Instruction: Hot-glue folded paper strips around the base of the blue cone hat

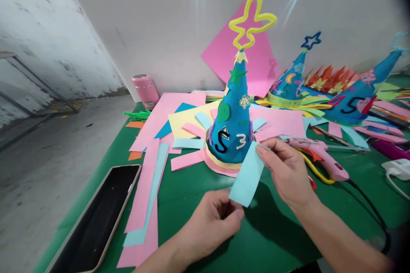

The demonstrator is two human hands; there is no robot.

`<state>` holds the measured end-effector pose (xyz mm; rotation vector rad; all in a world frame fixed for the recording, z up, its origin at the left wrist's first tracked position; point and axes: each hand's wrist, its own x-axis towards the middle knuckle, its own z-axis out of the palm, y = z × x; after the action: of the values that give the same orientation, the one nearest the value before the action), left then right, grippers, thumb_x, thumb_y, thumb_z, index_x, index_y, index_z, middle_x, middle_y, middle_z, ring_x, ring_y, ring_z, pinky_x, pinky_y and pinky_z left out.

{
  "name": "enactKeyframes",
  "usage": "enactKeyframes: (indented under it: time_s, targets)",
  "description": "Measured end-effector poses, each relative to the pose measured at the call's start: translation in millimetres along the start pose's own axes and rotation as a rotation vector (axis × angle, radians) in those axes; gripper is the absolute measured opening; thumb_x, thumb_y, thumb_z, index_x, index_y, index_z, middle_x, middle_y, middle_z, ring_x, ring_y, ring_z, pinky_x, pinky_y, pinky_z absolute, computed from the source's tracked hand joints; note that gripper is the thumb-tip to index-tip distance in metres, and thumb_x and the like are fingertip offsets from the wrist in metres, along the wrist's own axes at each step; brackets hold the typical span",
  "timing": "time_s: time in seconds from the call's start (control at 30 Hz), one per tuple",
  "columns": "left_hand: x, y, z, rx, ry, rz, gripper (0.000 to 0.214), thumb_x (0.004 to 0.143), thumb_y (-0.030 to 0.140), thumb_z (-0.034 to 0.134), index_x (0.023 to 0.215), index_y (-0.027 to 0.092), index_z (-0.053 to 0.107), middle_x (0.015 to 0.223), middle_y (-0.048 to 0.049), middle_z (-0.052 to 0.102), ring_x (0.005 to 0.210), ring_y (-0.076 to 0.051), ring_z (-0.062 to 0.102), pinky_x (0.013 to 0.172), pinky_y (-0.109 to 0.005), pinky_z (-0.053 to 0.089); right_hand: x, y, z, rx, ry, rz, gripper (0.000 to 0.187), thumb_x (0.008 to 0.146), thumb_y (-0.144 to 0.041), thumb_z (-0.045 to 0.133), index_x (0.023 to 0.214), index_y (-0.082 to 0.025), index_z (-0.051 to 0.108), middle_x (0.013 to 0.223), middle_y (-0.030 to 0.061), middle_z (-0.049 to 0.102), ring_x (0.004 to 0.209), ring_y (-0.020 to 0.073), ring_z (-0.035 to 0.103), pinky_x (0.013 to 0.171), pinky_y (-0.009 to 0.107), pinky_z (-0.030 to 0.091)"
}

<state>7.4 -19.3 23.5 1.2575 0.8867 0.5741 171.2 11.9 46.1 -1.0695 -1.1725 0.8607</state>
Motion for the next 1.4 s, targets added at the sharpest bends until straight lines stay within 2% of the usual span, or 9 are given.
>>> enactKeyframes:
  time_s: [0.2,0.3,0.5,0.7,0.87,0.97,1.07,1.23,1.4]
  targets:
    - [-2.6,-0.4,-1.0,-0.02,-0.001,0.072,0.016,0.065,0.024,0.063,0.068,0.014,0.051,0.062,0.0006,0.047,0.057,-0.01,0.04,0.053,-0.022,0.033,6.0,-10.5,-14.9,0.08,0.0,-0.003,0.012,0.076,-0.024,0.058,0.064,-0.021,0.054,0.057,-0.0039,0.04,0.052,0.0088,0.035,0.046,0.021,0.03]
    - [-3.1,0.4,-2.9,-0.156,-0.07,0.145,0.043,0.057,0.032,0.073,0.091,0.015,0.052,0.08,-0.0028,0.05,0.069,-0.014,0.044,0.06,-0.024,0.035,0.4,-10.0,-13.5,0.082,-0.118,0.04,0.013,0.077,-0.025,0.057,0.066,-0.021,0.055,0.057,-0.004,0.043,0.052,0.0088,0.036,0.047,0.021,0.031]
    - [-0.7,0.9,-2.7,-0.037,-0.062,0.074,0.028,0.077,0.035,0.056,0.06,0.013,0.055,0.063,0.0003,0.043,0.059,-0.01,0.036,0.053,-0.023,0.026,-7.7,-4.5,-3.6,-0.027,-0.215,0.021,0.015,0.08,-0.026,0.055,0.066,-0.019,0.053,0.058,-0.0024,0.047,0.054,0.01,0.04,0.049,0.023,0.033]
    - [1.6,-0.4,-2.7,0.122,-0.001,0.095,0.029,0.078,0.034,0.053,0.057,0.015,0.047,0.059,0.0023,0.037,0.055,-0.009,0.031,0.049,-0.023,0.023,-5.5,-1.0,-6.1,-0.011,-0.189,0.019,0.015,0.08,-0.025,0.054,0.066,-0.02,0.054,0.059,-0.0018,0.048,0.055,0.0105,0.041,0.049,0.022,0.035]
    - [-1.8,7.5,-4.6,0.267,0.08,0.226,0.018,0.072,0.031,0.057,0.068,0.014,0.055,0.07,-0.0022,0.047,0.066,-0.014,0.041,0.059,-0.024,0.032,-6.6,6.8,-7.3,0.154,-0.2,0.151,0.016,0.08,-0.028,0.054,0.067,-0.02,0.051,0.058,-0.0035,0.045,0.053,0.0091,0.038,0.049,0.021,0.033]
    - [-2.4,11.7,-8.8,0.133,0.111,0.242,0.025,0.073,0.034,0.056,0.087,0.014,0.057,0.083,-0.0052,0.051,0.076,-0.017,0.044,0.069,-0.027,0.035,-9.1,7.5,-3.0,0.133,-0.333,0.255,0.019,0.079,-0.03,0.055,0.065,-0.019,0.049,0.059,-0.0037,0.043,0.054,0.009,0.037,0.05,0.021,0.032]
    - [0.3,10.3,-12.5,-0.107,0.126,0.147,0.026,0.076,0.039,0.054,0.081,0.014,0.056,0.077,-0.0038,0.053,0.074,-0.016,0.046,0.068,-0.027,0.036,-13.2,7.0,5.3,-0.012,-0.465,0.293,0.02,0.079,-0.03,0.054,0.065,-0.018,0.048,0.058,-0.0039,0.04,0.053,0.0085,0.034,0.047,0.021,0.029]
    - [5.9,3.6,-13.2,-0.168,0.233,0.066,0.032,0.069,0.041,0.063,0.062,0.014,0.049,0.057,0.0041,0.041,0.056,-0.008,0.034,0.054,-0.021,0.029,-18.7,11.7,15.3,-0.16,-0.479,0.244,0.017,0.079,-0.026,0.052,0.065,-0.017,0.048,0.058,-0.0046,0.037,0.052,0.0082,0.032,0.046,0.02,0.028]
    - [6.5,2.4,-12.8,-0.17,0.261,0.05,0.035,0.07,0.043,0.062,0.059,0.014,0.046,0.055,0.0053,0.037,0.053,-0.007,0.032,0.05,-0.019,0.027,-19.9,16.0,17.4,-0.237,-0.481,0.187,0.015,0.079,-0.025,0.051,0.066,-0.016,0.05,0.058,-0.0042,0.04,0.052,0.0082,0.035,0.047,0.02,0.029]
